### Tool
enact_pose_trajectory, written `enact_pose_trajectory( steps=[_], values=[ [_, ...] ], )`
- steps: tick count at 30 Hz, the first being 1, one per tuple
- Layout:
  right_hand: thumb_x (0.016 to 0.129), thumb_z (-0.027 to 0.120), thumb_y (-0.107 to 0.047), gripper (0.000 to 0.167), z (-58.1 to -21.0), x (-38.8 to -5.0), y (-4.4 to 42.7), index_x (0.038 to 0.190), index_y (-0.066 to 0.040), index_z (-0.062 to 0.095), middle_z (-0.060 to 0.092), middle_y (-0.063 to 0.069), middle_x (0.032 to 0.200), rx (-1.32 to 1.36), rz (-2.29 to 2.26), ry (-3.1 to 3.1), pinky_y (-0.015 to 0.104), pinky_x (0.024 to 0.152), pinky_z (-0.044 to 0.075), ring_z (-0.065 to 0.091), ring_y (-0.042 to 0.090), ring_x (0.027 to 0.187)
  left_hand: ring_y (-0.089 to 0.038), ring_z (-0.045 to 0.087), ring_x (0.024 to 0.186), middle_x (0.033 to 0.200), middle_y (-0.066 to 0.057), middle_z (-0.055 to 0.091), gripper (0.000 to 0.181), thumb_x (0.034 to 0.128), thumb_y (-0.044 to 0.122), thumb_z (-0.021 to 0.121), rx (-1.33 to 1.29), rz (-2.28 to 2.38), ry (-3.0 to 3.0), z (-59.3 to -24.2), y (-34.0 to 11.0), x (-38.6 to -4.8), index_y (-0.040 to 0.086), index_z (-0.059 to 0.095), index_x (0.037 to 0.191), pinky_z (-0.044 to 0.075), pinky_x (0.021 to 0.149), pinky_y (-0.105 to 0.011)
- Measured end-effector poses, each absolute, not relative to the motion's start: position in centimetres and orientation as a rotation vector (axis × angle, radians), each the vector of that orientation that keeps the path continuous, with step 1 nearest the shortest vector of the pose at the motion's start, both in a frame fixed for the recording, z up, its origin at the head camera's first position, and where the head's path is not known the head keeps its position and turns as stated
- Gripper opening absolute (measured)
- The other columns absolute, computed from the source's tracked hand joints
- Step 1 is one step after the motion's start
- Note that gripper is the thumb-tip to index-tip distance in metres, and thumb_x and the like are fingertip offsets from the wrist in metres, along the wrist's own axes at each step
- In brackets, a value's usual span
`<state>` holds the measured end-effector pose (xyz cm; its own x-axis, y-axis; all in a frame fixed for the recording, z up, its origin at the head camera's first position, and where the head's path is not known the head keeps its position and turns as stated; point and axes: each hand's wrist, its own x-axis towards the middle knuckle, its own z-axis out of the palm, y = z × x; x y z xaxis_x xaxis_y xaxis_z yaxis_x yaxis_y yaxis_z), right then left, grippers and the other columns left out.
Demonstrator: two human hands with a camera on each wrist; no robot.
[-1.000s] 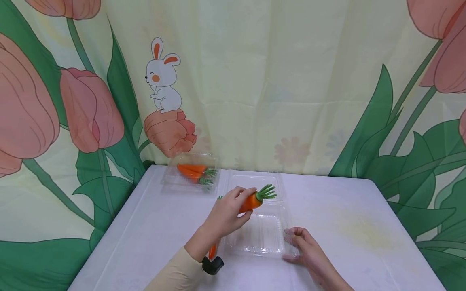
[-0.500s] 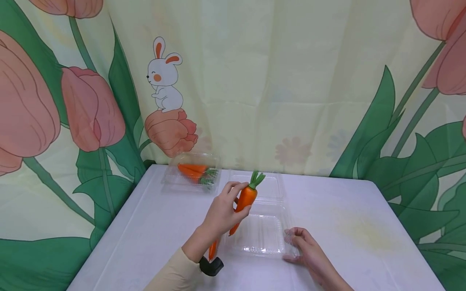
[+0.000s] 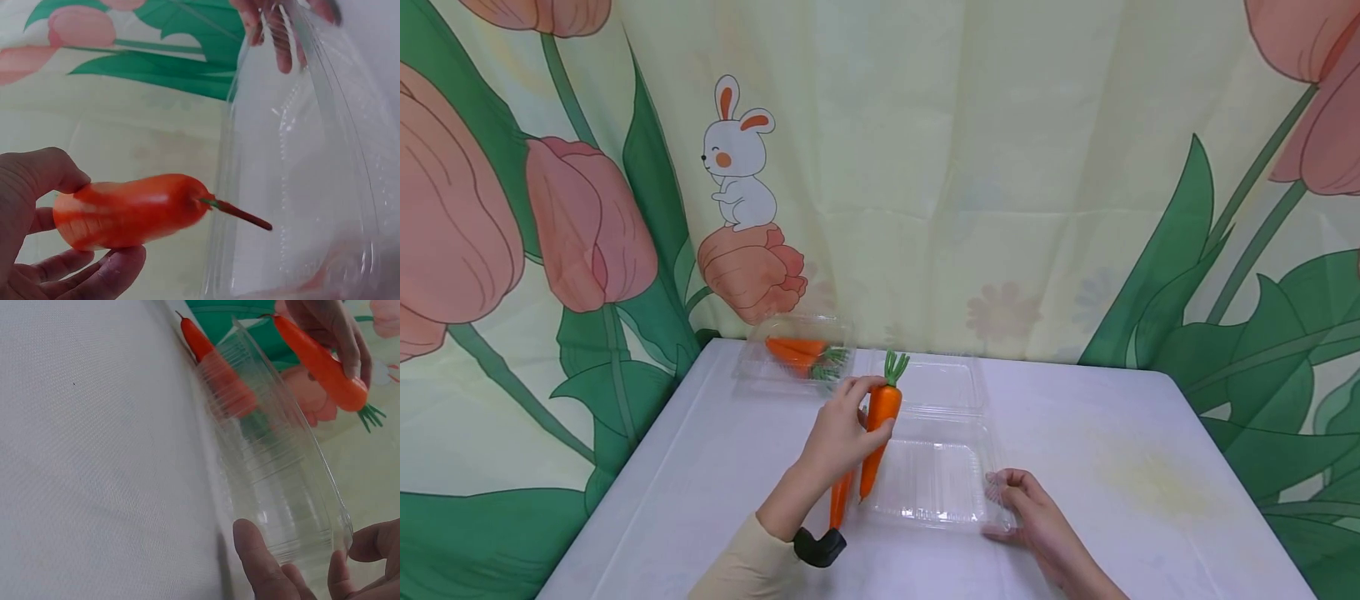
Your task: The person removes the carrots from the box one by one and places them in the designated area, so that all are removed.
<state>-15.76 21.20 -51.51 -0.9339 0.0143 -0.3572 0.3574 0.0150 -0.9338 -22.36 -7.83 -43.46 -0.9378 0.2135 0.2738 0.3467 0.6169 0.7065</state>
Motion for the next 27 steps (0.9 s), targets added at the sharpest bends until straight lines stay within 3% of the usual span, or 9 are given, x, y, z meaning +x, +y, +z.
enact_pose_trajectory(
  steps=[15,27],
  values=[
    [0.105,0.040,-0.012,0.034,-51.3,-15.7,21.3,0.136,0.002,0.036,0.037,0.024,0.147,0.415,-1.987,2.051,0.050,0.082,0.063,0.046,0.037,0.125,-0.014,0.055,0.072,0.126,-0.008,0.063,0.049,0.0869,0.021,0.081,-0.287,-1.115,-2.691,-44.3,-10.7,-22.4,0.018,0.064,0.132,0.053,0.063,-0.023],
    [0.105,0.042,-0.012,0.035,-51.3,-15.6,21.6,0.136,0.003,0.037,0.038,0.023,0.148,0.420,-1.995,2.044,0.050,0.082,0.062,0.041,0.038,0.132,-0.017,0.056,0.077,0.127,-0.008,0.061,0.049,0.0846,0.022,0.083,-0.150,-1.043,-2.747,-45.7,-12.6,-22.3,0.017,0.065,0.130,0.055,0.068,-0.027]
  ],
)
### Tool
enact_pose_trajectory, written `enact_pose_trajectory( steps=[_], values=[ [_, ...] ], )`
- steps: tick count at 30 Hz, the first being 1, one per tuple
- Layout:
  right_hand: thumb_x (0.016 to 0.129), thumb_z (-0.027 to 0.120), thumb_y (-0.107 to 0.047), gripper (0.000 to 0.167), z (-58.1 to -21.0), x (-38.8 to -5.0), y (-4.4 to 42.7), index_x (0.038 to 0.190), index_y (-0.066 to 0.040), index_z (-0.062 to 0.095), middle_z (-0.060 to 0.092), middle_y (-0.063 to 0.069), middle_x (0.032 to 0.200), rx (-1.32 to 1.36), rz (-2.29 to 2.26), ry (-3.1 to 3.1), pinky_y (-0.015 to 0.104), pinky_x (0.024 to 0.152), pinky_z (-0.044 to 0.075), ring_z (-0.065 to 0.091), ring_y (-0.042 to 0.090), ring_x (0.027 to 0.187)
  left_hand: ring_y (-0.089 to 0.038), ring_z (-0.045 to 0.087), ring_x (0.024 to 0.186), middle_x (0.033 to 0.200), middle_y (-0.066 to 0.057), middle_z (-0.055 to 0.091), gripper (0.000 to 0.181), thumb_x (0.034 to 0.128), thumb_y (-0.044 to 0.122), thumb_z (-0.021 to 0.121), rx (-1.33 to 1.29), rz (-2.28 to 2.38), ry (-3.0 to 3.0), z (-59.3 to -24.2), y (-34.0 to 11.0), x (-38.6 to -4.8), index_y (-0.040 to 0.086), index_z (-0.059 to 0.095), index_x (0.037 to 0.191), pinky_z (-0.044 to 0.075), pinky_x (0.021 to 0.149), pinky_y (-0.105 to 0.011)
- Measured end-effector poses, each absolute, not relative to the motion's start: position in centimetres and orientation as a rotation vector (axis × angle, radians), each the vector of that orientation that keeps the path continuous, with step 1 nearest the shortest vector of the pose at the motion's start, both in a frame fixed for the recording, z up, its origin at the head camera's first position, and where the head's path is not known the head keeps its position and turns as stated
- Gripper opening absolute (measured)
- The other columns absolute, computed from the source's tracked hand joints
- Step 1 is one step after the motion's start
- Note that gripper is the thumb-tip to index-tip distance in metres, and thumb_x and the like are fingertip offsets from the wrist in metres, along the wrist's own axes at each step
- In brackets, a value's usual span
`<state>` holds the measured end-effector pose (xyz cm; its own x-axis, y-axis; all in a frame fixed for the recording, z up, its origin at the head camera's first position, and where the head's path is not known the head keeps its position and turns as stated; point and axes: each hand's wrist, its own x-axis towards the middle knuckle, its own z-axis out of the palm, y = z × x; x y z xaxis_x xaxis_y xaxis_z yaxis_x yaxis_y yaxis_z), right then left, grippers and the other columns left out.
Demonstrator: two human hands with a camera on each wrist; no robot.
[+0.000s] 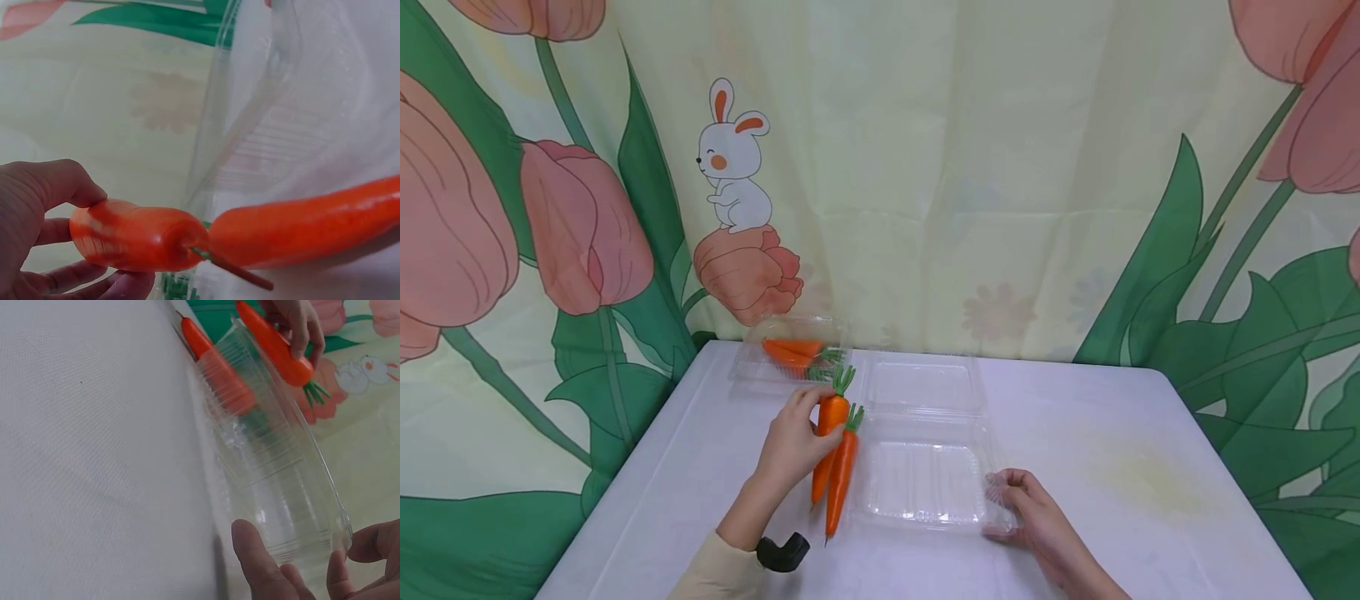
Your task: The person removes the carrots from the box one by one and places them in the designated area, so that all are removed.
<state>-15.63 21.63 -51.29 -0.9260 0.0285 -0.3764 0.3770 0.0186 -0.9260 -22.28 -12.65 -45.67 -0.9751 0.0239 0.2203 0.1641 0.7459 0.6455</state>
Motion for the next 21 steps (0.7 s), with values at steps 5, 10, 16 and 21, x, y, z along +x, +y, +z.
enact_pose_trajectory(
  steps=[5,10,16,21],
  values=[
    [0.106,0.040,-0.014,0.037,-51.3,-15.9,21.8,0.138,0.004,0.035,0.036,0.024,0.149,0.431,-1.978,2.046,0.050,0.082,0.062,0.037,0.041,0.136,-0.019,0.056,0.081,0.122,-0.009,0.061,0.051,0.0847,0.022,0.083,-0.095,-1.038,-2.787,-46.4,-13.1,-22.2,0.017,0.064,0.131,0.057,0.070,-0.029],
    [0.106,0.040,-0.014,0.036,-51.2,-15.7,21.8,0.138,0.003,0.035,0.035,0.025,0.149,0.430,-1.972,2.044,0.050,0.083,0.062,0.039,0.041,0.134,-0.021,0.059,0.083,0.123,-0.010,0.061,0.050,0.0848,0.023,0.082,-0.062,-1.007,-2.812,-47.2,-13.7,-22.2,0.016,0.064,0.131,0.060,0.072,-0.034],
    [0.106,0.041,-0.013,0.035,-51.1,-15.4,21.9,0.136,0.004,0.036,0.037,0.024,0.149,0.424,-1.991,2.047,0.050,0.083,0.062,0.041,0.040,0.133,-0.025,0.064,0.090,0.123,-0.011,0.062,0.050,0.0846,0.024,0.082,-0.031,-0.971,-2.839,-47.8,-14.2,-22.2,0.017,0.064,0.131,0.062,0.077,-0.042],
    [0.106,0.041,-0.013,0.034,-51.1,-15.3,22.0,0.136,0.003,0.037,0.039,0.022,0.146,0.432,-1.989,2.053,0.050,0.083,0.062,0.044,0.037,0.129,-0.027,0.065,0.093,0.124,-0.014,0.062,0.051,0.0852,0.023,0.081,-0.007,-0.952,-2.863,-48.4,-14.3,-22.2,0.015,0.064,0.132,0.063,0.078,-0.044]
  ],
)
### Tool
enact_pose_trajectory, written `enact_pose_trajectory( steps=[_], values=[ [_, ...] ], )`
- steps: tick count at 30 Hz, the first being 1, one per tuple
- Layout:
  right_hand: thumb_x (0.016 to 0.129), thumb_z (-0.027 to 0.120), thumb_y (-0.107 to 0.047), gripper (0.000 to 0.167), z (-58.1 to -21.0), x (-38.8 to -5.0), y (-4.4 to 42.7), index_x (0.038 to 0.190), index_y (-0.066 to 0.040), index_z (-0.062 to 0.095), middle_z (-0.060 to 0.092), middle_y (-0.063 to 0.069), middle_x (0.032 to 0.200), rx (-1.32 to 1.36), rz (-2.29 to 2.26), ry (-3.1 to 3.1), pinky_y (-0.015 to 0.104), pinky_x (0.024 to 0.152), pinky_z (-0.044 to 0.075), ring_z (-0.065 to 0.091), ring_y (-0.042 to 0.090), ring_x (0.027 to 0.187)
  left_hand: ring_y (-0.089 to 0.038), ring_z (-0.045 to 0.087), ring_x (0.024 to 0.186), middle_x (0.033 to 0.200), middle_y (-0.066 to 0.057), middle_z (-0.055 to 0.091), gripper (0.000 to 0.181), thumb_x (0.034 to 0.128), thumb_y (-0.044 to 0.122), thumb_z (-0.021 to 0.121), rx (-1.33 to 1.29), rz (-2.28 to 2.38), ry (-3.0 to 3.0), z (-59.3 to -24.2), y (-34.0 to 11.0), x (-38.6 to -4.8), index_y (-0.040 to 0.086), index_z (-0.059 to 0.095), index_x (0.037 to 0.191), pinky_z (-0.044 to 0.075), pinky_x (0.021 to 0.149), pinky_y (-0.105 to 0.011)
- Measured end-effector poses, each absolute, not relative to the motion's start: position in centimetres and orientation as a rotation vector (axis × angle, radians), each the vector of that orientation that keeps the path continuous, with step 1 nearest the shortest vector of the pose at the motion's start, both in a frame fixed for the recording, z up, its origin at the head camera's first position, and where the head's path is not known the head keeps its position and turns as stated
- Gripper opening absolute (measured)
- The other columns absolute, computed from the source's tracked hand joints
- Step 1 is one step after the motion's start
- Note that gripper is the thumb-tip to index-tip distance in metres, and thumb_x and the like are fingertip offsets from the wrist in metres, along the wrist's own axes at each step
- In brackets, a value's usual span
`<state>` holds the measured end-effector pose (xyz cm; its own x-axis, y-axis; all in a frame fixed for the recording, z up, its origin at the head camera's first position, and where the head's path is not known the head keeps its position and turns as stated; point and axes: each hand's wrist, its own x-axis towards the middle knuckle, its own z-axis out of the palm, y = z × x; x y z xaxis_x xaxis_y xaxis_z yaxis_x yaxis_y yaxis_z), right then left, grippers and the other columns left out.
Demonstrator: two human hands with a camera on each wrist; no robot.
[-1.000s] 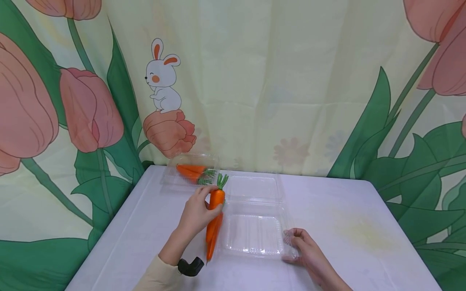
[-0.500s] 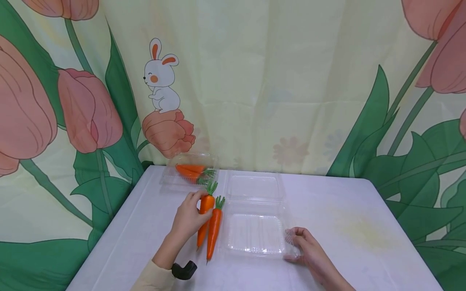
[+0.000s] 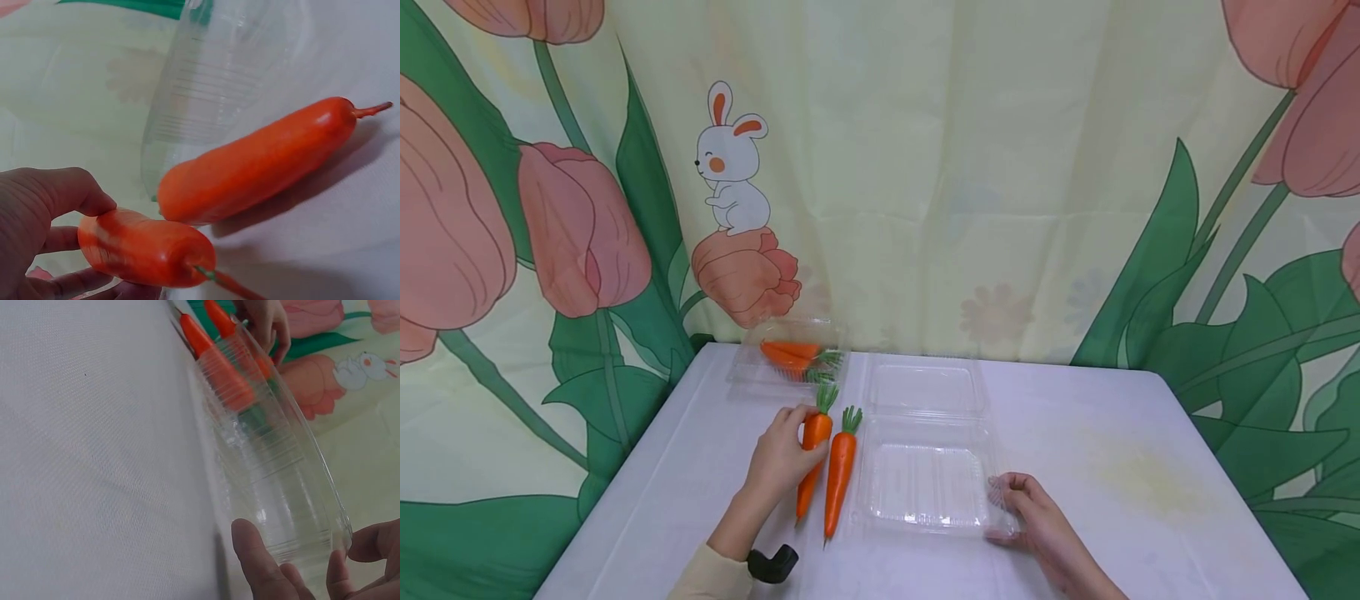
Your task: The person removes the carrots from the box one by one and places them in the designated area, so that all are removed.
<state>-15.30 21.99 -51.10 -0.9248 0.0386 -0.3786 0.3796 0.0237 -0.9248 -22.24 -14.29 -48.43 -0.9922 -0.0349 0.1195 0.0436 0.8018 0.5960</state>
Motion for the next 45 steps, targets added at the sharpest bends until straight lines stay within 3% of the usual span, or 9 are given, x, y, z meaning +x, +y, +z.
enact_pose_trajectory(
  steps=[12,37,45],
  values=[
    [0.106,0.040,-0.014,0.037,-51.2,-15.4,22.1,0.139,0.004,0.034,0.038,0.022,0.141,0.432,-1.974,2.060,0.050,0.083,0.062,0.046,0.036,0.124,-0.024,0.062,0.081,0.122,-0.016,0.061,0.049,0.0849,0.023,0.080,0.020,-0.919,-2.890,-50.5,-14.6,-22.1,0.013,0.064,0.130,0.062,0.069,-0.040],
    [0.107,0.038,-0.015,0.039,-51.3,-15.6,22.1,0.140,0.004,0.033,0.034,0.024,0.145,0.444,-1.949,2.062,0.050,0.083,0.062,0.044,0.038,0.126,-0.026,0.063,0.086,0.121,-0.019,0.061,0.052,0.0854,0.024,0.081,0.045,-0.890,-2.924,-51.7,-14.4,-22.3,0.009,0.063,0.131,0.063,0.075,-0.046],
    [0.107,0.038,-0.015,0.037,-51.2,-15.5,22.1,0.139,0.003,0.034,0.035,0.024,0.145,0.434,-1.955,2.064,0.050,0.083,0.062,0.045,0.038,0.125,-0.020,0.057,0.074,0.123,-0.019,0.061,0.048,0.0895,0.025,0.076,0.033,-0.916,-2.897,-51.6,-14.4,-22.5,0.009,0.063,0.133,0.058,0.066,-0.035]
  ],
)
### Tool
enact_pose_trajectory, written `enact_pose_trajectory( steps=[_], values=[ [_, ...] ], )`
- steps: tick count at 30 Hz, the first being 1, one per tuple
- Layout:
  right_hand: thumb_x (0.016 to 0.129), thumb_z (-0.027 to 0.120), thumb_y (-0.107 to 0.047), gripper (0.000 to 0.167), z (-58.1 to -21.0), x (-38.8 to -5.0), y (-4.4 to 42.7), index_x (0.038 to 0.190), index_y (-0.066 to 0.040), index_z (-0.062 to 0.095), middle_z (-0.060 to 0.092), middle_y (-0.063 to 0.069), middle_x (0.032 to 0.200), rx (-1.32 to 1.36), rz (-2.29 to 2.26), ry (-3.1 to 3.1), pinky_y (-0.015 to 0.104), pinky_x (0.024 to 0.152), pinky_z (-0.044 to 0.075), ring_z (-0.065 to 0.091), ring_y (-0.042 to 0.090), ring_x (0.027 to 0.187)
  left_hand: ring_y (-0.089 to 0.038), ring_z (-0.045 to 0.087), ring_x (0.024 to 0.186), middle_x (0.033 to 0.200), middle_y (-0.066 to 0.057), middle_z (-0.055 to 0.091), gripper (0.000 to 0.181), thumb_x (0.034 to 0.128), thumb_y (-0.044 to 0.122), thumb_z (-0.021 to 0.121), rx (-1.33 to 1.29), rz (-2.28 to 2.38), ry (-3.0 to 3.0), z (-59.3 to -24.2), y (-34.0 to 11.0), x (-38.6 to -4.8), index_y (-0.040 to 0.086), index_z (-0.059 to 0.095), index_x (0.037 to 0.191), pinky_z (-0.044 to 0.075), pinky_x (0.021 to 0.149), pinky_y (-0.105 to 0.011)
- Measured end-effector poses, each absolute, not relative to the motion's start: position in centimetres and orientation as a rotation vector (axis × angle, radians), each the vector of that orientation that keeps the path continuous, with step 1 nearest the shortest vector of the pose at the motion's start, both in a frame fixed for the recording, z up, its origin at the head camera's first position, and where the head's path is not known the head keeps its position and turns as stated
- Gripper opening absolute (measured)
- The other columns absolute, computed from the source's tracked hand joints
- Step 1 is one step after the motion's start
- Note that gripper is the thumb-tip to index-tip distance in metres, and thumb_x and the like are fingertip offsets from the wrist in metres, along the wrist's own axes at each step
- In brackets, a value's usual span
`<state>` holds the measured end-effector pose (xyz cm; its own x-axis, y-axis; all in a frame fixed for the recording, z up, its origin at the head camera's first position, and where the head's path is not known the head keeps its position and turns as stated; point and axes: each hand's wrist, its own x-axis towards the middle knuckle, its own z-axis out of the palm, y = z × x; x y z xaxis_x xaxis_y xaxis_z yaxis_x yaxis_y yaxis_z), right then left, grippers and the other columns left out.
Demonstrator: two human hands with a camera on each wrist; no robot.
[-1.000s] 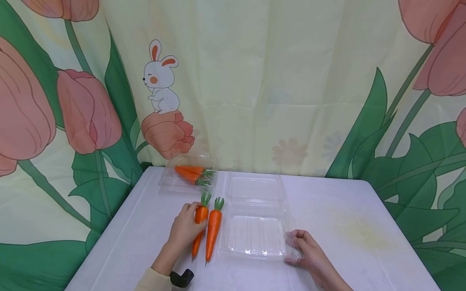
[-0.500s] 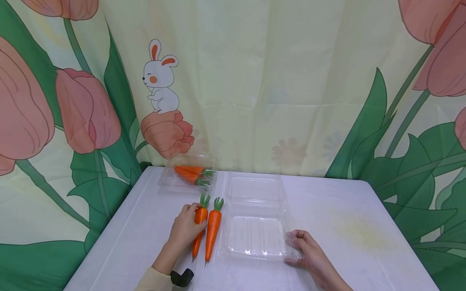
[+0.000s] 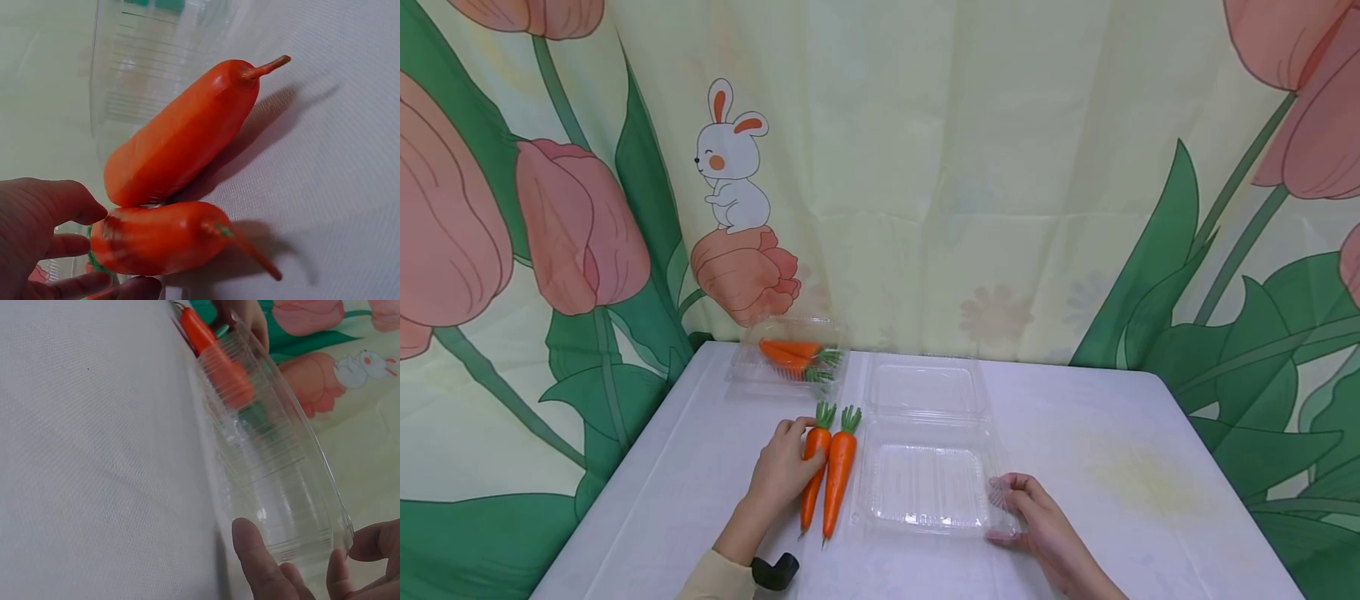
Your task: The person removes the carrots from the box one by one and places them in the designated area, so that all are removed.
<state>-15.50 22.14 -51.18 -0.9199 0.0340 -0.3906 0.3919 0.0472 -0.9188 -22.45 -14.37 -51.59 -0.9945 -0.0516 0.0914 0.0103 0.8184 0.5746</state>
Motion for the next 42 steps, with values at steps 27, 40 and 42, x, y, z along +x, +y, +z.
enact_pose_trajectory(
  steps=[27,40,42],
  values=[
    [0.106,0.037,-0.012,0.037,-51.2,-15.4,22.9,0.138,0.005,0.033,0.034,0.025,0.150,0.455,-1.974,2.057,0.051,0.083,0.062,0.036,0.041,0.135,-0.022,0.064,0.076,0.123,-0.016,0.066,0.041,0.0925,0.029,0.073,0.027,-0.758,-2.892,-49.7,-15.3,-23.5,0.010,0.067,0.128,0.059,0.065,-0.037],
    [0.108,0.037,-0.014,0.036,-51.3,-15.2,23.9,0.139,0.005,0.032,0.034,0.025,0.151,0.490,-1.993,2.041,0.052,0.083,0.062,0.035,0.041,0.136,-0.026,0.067,0.087,0.117,-0.015,0.069,0.033,0.0960,0.026,0.068,0.033,-0.757,-2.805,-48.2,-17.9,-25.9,0.007,0.070,0.124,0.059,0.073,-0.043],
    [0.108,0.037,-0.015,0.036,-51.3,-15.2,24.1,0.139,0.005,0.032,0.034,0.026,0.152,0.492,-2.000,2.038,0.052,0.083,0.062,0.035,0.041,0.138,-0.027,0.067,0.088,0.115,-0.015,0.069,0.032,0.0964,0.025,0.067,0.021,-0.746,-2.787,-47.9,-18.3,-26.2,0.007,0.070,0.122,0.059,0.073,-0.043]
  ],
)
